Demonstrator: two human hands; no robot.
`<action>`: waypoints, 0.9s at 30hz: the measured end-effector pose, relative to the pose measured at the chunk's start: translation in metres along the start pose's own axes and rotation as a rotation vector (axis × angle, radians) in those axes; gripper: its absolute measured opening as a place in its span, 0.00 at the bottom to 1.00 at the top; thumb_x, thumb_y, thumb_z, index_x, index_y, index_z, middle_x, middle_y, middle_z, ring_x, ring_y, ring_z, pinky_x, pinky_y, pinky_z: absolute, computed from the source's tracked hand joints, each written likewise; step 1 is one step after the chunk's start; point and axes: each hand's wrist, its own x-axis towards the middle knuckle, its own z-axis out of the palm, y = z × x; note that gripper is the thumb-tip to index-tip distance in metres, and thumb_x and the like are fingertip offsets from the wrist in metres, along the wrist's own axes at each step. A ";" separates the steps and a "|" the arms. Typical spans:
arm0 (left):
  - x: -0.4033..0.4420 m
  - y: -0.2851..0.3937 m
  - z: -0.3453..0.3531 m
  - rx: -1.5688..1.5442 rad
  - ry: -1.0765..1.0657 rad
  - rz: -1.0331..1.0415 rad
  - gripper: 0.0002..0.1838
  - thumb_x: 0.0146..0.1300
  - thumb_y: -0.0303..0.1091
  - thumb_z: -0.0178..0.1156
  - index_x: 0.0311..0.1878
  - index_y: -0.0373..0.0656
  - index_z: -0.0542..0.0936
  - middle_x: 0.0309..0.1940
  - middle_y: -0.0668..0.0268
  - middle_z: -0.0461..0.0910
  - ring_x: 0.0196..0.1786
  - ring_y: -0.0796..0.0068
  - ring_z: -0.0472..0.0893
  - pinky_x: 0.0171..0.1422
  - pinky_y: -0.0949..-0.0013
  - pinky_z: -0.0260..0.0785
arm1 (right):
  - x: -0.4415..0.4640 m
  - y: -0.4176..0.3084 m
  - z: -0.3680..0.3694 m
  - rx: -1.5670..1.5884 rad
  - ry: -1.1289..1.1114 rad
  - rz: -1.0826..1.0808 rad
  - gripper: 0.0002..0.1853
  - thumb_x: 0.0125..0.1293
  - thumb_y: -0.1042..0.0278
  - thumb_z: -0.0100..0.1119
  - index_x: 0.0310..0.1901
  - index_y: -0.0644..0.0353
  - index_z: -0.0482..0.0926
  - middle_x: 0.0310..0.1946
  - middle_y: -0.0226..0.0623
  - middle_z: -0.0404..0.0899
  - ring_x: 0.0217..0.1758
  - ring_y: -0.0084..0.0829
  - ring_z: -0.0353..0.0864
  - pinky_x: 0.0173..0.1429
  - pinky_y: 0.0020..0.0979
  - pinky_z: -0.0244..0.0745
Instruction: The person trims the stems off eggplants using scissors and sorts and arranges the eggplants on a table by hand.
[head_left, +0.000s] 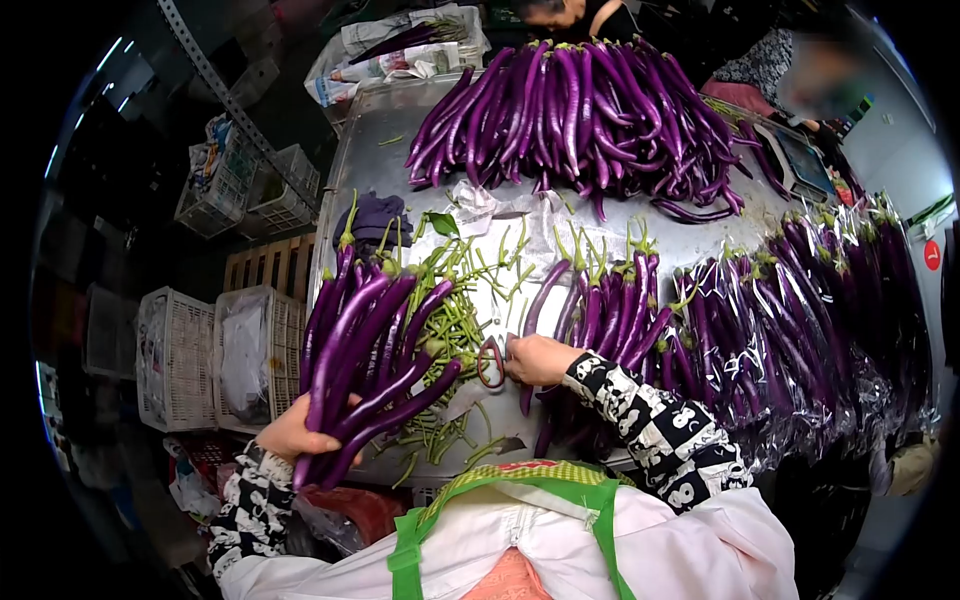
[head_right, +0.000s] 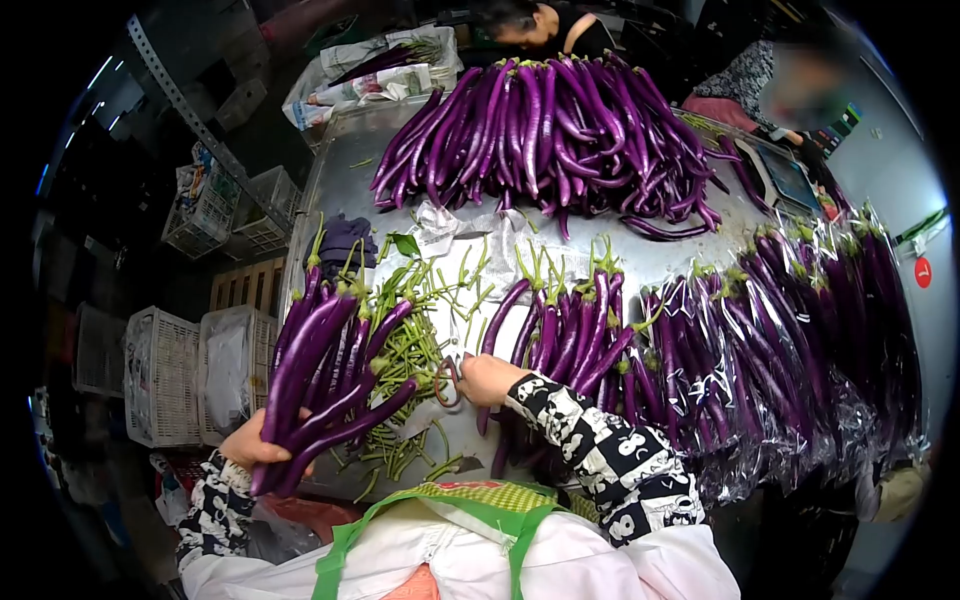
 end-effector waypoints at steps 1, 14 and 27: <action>-0.010 0.003 -0.002 -0.012 -0.004 0.001 0.40 0.48 0.27 0.70 0.65 0.35 0.61 0.42 0.48 0.79 0.41 0.55 0.84 0.48 0.56 0.80 | 0.001 0.005 0.008 0.011 0.025 -0.014 0.19 0.66 0.59 0.54 0.42 0.73 0.76 0.34 0.62 0.80 0.42 0.58 0.81 0.49 0.48 0.76; 0.113 -0.022 0.054 0.941 0.297 0.717 0.47 0.48 0.25 0.68 0.71 0.31 0.55 0.57 0.39 0.72 0.62 0.49 0.75 0.66 0.59 0.67 | 0.001 -0.121 0.003 1.026 0.322 -0.345 0.63 0.50 0.47 0.77 0.73 0.66 0.39 0.67 0.55 0.58 0.70 0.46 0.61 0.72 0.40 0.60; 0.200 0.033 0.106 0.729 0.289 0.858 0.25 0.57 0.27 0.66 0.58 0.31 0.73 0.55 0.50 0.77 0.58 0.61 0.78 0.63 0.64 0.70 | -0.022 0.027 -0.272 0.979 1.023 -0.372 0.10 0.55 0.72 0.66 0.38 0.63 0.80 0.29 0.30 0.80 0.29 0.26 0.82 0.36 0.31 0.80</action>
